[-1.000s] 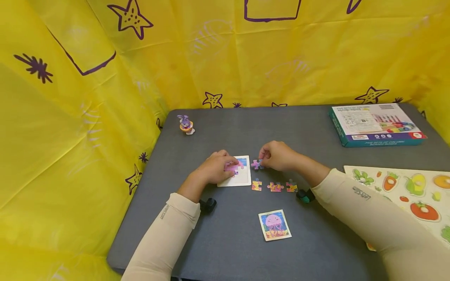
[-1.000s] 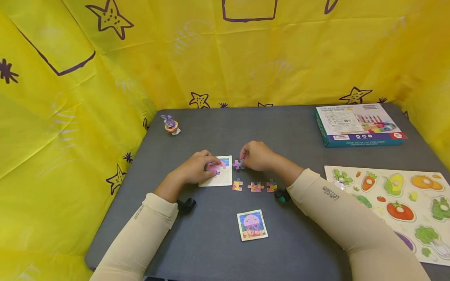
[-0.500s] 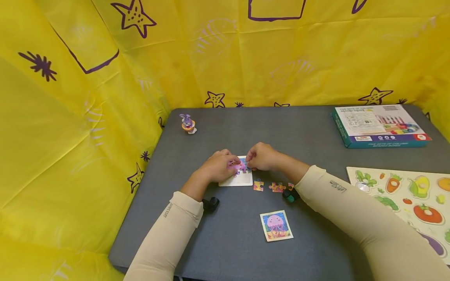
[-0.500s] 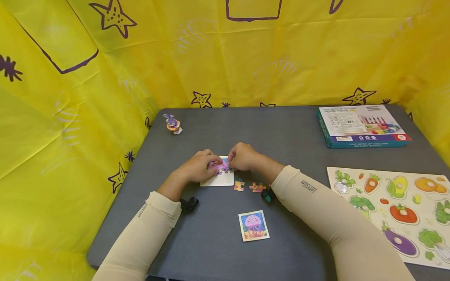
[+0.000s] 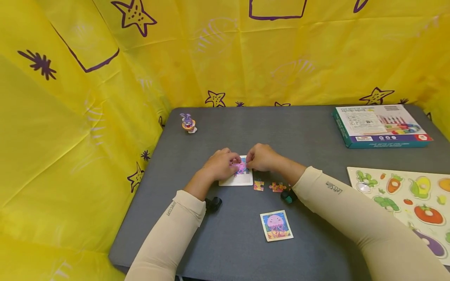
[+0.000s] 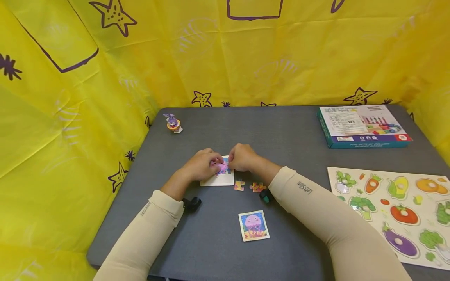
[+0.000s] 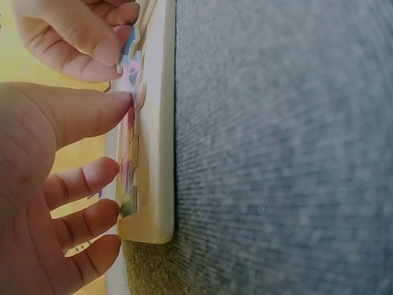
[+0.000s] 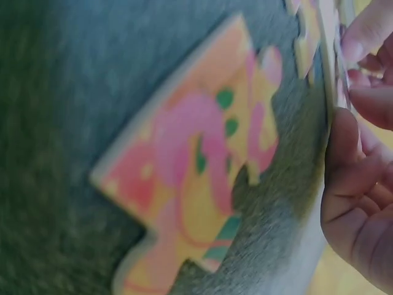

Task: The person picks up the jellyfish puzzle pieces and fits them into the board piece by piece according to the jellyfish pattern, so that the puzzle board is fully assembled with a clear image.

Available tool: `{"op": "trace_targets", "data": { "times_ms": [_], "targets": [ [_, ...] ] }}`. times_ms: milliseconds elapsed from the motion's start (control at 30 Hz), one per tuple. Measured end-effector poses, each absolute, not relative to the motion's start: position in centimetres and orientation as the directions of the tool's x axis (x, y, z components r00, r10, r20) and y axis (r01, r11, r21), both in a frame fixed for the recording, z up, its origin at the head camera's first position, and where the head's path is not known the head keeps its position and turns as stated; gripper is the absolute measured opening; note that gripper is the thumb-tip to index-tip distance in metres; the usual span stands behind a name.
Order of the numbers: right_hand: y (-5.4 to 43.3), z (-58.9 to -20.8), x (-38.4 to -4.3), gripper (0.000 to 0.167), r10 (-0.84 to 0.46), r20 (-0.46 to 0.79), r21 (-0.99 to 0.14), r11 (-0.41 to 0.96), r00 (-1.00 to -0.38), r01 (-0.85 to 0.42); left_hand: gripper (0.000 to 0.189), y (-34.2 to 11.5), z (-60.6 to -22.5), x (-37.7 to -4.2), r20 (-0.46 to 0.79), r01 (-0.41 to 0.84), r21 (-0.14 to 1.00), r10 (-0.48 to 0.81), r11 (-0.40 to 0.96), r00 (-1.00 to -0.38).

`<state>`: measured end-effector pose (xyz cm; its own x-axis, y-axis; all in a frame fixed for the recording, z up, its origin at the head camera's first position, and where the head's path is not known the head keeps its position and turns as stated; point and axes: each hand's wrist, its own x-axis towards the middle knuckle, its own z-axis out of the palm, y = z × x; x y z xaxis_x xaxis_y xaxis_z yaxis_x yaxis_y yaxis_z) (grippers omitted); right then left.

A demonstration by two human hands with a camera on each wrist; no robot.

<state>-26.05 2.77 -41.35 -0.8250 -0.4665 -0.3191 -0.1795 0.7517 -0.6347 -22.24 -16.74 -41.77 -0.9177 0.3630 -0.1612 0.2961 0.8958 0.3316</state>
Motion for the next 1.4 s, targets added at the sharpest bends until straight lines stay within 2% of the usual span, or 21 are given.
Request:
{"op": "trace_targets", "data": {
  "times_ms": [267, 533, 733, 967, 1133, 1400],
  "targets": [
    [3.0, -41.3, -26.4, 0.015, -0.468, -0.268, -0.557, 0.789, -0.842, -0.261, 0.023, -16.8, -42.0, -22.6, -0.17, 0.29, 0.359, 0.367, 0.887, -0.914],
    [2.7, -41.1, -26.3, 0.017, -0.474, -0.265, -0.522, 0.803, -0.839, -0.289, 0.023, -16.9, -41.9, -22.9, -0.163, 0.286, 0.356, 0.361, 0.889, -0.918],
    [3.8, -40.4, -24.6, 0.021, -0.536, -0.254, -0.468, 0.797, -0.805, -0.383, 0.021, -16.8, -41.8, -22.7, -0.162, 0.283, 0.363, 0.359, 0.888, -0.919],
    [5.1, -40.3, -21.7, 0.034, -0.569, -0.311, -0.422, 0.801, -0.761, -0.425, 0.021, -16.8, -41.8, -22.6, -0.171, 0.281, 0.352, 0.357, 0.893, -0.918],
    [5.2, -40.6, -20.7, 0.031, -0.587, -0.287, -0.385, 0.795, -0.757, -0.47, 0.022, -17.0, -41.7, -22.5, -0.161, 0.326, 0.333, 0.395, 0.885, -0.905],
    [5.3, -41.0, -20.3, 0.028, -0.578, -0.233, -0.424, 0.784, -0.782, -0.453, 0.034, -19.1, -41.6, -21.1, -0.163, 0.365, 0.322, 0.431, 0.874, -0.888]
  ]
}}
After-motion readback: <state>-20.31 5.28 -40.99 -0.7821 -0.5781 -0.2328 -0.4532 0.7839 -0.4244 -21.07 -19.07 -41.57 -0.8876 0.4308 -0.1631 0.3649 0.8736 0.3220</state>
